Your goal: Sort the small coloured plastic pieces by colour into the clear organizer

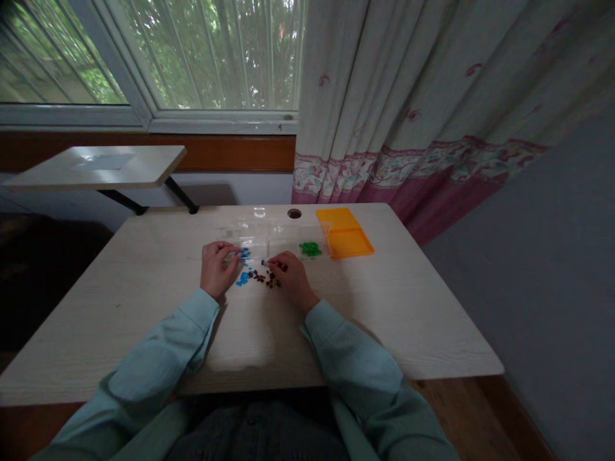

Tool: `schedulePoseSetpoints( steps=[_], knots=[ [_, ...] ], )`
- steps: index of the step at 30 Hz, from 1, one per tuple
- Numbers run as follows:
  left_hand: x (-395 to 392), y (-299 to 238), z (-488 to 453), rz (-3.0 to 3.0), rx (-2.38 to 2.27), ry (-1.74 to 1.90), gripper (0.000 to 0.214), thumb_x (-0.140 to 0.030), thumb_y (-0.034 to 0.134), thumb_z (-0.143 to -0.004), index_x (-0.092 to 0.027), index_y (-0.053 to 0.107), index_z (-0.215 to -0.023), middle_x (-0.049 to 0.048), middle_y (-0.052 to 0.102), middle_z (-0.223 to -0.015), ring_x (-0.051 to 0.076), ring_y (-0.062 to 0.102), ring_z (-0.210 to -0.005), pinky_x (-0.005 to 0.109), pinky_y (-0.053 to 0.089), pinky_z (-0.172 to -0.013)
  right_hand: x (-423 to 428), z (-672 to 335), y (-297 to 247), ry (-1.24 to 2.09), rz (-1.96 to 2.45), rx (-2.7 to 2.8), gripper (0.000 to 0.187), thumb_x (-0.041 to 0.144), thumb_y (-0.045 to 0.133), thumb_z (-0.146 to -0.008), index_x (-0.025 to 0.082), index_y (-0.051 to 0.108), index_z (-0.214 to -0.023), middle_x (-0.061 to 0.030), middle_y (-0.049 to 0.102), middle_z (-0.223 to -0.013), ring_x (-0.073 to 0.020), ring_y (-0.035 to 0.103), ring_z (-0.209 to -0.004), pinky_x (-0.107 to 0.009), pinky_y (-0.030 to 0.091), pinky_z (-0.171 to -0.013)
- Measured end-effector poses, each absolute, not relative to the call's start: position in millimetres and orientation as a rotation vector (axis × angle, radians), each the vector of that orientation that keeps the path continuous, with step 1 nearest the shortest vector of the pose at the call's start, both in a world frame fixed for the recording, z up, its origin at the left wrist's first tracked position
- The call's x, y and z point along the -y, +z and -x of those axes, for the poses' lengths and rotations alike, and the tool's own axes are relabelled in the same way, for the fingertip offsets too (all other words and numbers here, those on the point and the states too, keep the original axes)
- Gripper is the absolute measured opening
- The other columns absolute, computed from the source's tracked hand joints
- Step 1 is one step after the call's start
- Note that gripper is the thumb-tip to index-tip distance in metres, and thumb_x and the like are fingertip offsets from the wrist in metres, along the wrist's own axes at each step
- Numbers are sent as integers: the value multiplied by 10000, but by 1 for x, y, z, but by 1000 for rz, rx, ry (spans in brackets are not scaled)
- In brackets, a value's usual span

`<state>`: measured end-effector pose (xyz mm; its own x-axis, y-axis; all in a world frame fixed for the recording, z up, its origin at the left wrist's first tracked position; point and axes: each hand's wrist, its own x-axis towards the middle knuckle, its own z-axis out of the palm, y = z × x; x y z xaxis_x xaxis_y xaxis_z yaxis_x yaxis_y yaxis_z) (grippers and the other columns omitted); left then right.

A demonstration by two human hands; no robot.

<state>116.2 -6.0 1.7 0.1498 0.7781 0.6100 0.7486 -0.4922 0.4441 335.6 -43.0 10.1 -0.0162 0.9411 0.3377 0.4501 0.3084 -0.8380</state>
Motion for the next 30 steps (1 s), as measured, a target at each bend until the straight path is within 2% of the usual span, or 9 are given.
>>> schedulePoseSetpoints(
  steps=[9, 30],
  knots=[
    [20, 14, -127, -2630, -1050, 1141, 229, -328, 600, -853, -246, 648, -1061, 62, 613, -1039, 209, 515, -1005, 393, 404, -909, 44, -333, 9, 708, 1255, 1641, 169, 333, 628, -814, 184, 694, -773, -30, 619, -773, -147, 572, -750, -265, 437, -703],
    [19, 9, -128, -2721, -986, 1170, 193, -305, 612, -854, -277, 689, -1028, 50, 656, -965, 198, 535, -933, 390, 422, -861, 42, -329, 3, 910, 1167, 1609, 228, 408, 619, -809, 195, 693, -782, -24, 627, -765, -145, 583, -752, -270, 450, -724]
  ],
)
